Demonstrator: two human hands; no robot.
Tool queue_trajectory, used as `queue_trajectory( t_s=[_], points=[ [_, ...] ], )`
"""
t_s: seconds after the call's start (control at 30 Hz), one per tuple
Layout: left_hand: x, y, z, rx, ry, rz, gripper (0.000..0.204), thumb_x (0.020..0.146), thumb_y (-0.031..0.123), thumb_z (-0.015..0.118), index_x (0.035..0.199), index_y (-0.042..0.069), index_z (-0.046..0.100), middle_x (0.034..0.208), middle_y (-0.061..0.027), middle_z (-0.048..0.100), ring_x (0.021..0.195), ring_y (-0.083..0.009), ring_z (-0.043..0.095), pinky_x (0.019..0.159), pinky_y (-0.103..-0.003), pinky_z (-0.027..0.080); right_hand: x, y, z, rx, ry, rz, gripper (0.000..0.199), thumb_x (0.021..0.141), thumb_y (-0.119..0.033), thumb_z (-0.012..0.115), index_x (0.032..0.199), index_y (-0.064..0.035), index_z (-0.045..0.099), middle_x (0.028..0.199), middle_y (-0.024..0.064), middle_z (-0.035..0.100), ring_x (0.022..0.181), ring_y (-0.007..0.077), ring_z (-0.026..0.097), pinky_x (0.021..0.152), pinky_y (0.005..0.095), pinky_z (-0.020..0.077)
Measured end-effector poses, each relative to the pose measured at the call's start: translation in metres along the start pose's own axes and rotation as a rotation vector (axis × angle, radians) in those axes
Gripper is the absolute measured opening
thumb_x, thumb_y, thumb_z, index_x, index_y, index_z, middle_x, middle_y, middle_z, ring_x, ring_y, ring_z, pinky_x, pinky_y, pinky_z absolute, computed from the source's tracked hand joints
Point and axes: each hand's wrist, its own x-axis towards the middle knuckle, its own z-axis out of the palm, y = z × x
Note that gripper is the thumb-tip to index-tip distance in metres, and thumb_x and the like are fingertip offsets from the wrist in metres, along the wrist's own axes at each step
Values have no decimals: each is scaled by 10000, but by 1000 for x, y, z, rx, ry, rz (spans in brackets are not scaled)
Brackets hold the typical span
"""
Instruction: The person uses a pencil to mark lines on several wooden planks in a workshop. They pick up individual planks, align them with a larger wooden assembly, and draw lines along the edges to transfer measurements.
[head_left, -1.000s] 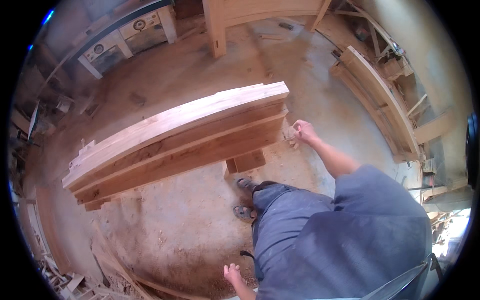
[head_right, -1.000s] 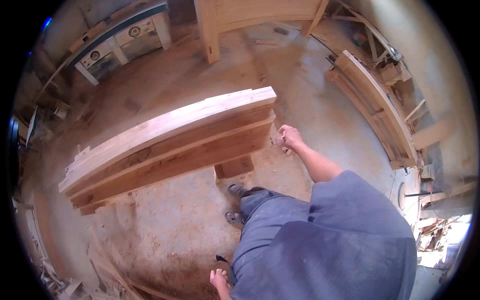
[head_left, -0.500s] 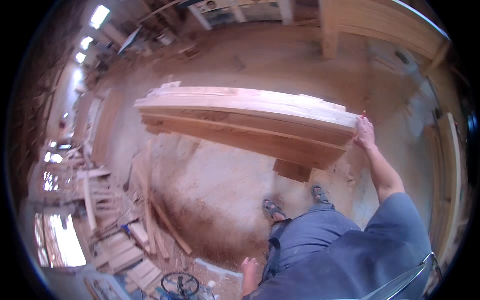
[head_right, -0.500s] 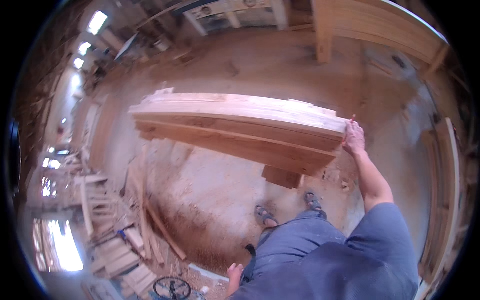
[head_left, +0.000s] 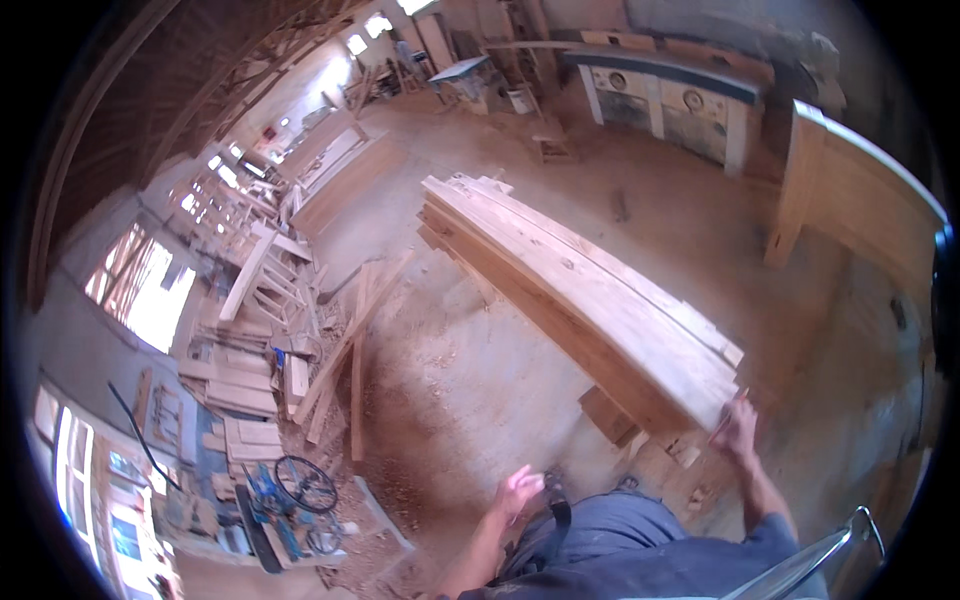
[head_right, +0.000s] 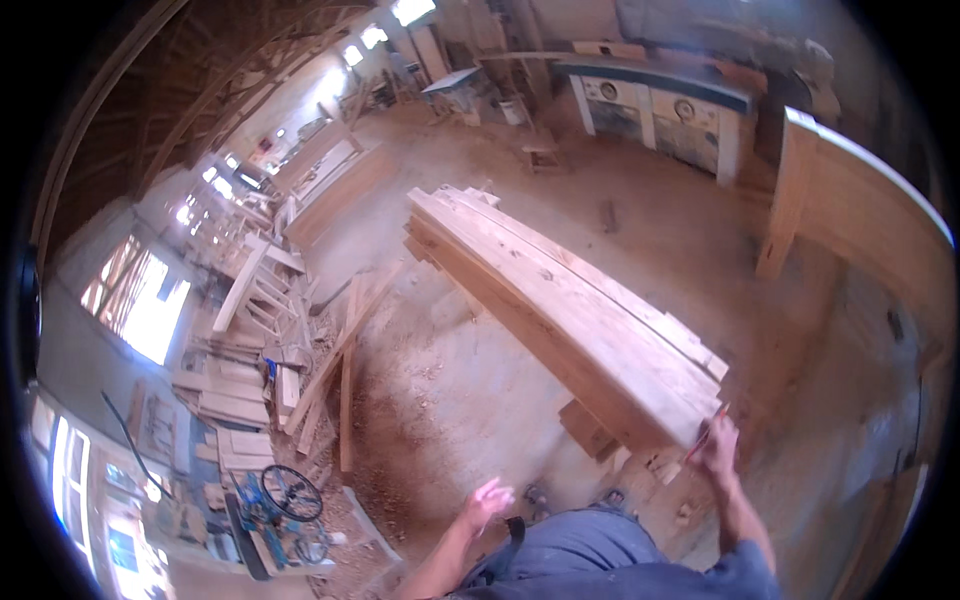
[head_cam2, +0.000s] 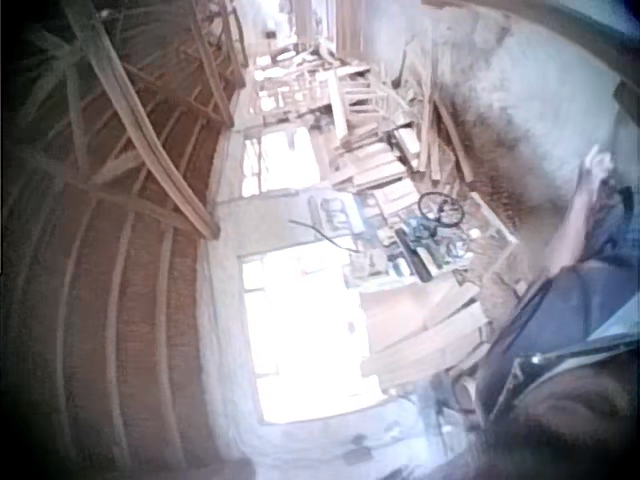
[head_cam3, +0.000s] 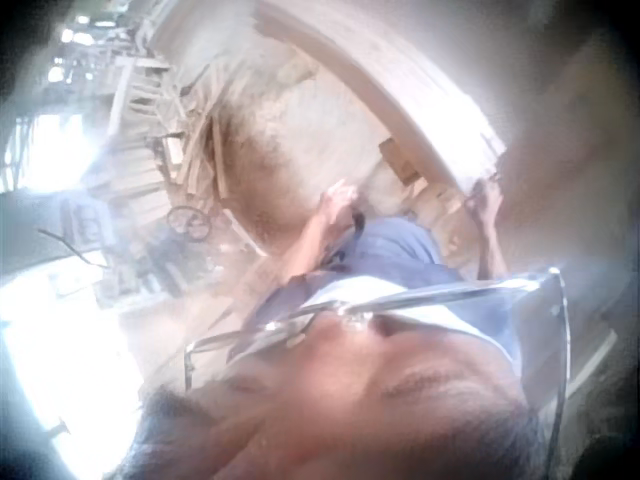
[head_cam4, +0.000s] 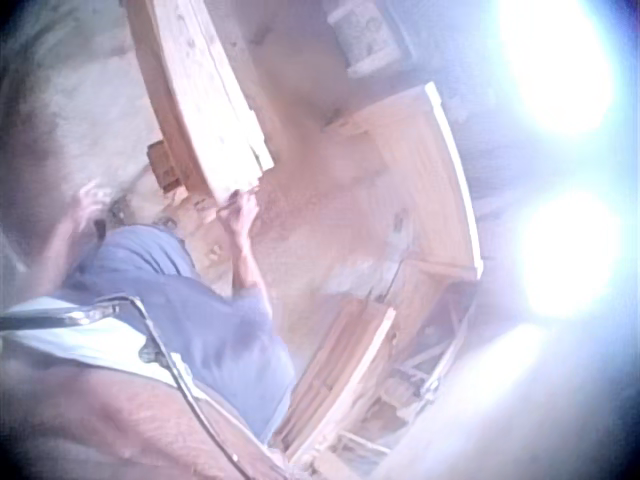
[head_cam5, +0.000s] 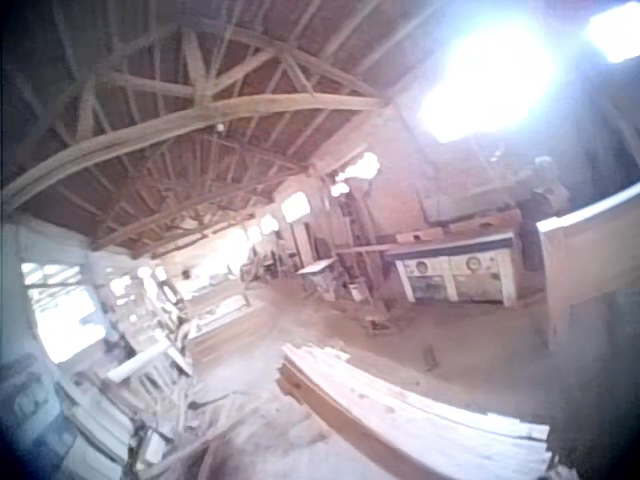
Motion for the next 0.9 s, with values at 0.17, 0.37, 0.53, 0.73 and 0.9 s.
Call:
queue_trajectory(
  t_s=[0.17, 0.37, 0.53, 0.73, 0.9],
  points=[
    [56, 74, 109, -492, -397, -7, 692, 1035, 354, 451, 1536, -31, 169, 1365, -225, 545, 1153, -310, 611, 1016, -425, 441, 8, -165, -105, 51, 129, -100, 496, 559, -147, 711, 1029, -59, 579, 825, 121, 511, 806, 325, 504, 748, 427, 380],
    [23, 208, 201, -1086, -441, 207, 557, 1027, 383, 460, 1431, 6, 387, 1307, -175, 575, 1116, -290, 617, 983, -418, 470, 66, -272, -208, 321, 197, -230, 548, 639, -291, 797, 1049, -39, 535, 908, 120, 518, 873, 270, 525, 817, 390, 396],
    [-53, 310, 197, -1199, -251, 537, 523, 1014, 403, 484, 1366, 17, 468, 1222, -142, 609, 1074, -268, 630, 931, -398, 512, 91, -319, -220, 792, 268, -510, 648, 759, -341, 800, 1179, -8, 434, 1191, 200, 507, 1094, 274, 516, 973, 416, 379],
    [-138, 373, 161, -1160, -153, 680, 458, 1044, 408, 390, 1301, 47, 503, 1194, -124, 608, 1118, -251, 599, 991, -396, 468, 129, -379, -201, 928, 447, -786, 789, 771, -486, 816, 1261, -21, 409, 1338, 181, 468, 1248, 299, 468, 1048, 443, 360],
    [-143, 381, 143, -1117, -219, 788, 459, 1047, 426, 365, 1272, 53, 508, 1188, -125, 614, 1096, -261, 616, 964, -392, 487, 145, -410, -201, 1003, 495, -869, 798, 733, -490, 832, 1244, -36, 420, 1279, 181, 502, 1205, 305, 503, 1016, 441, 402]
  ],
)
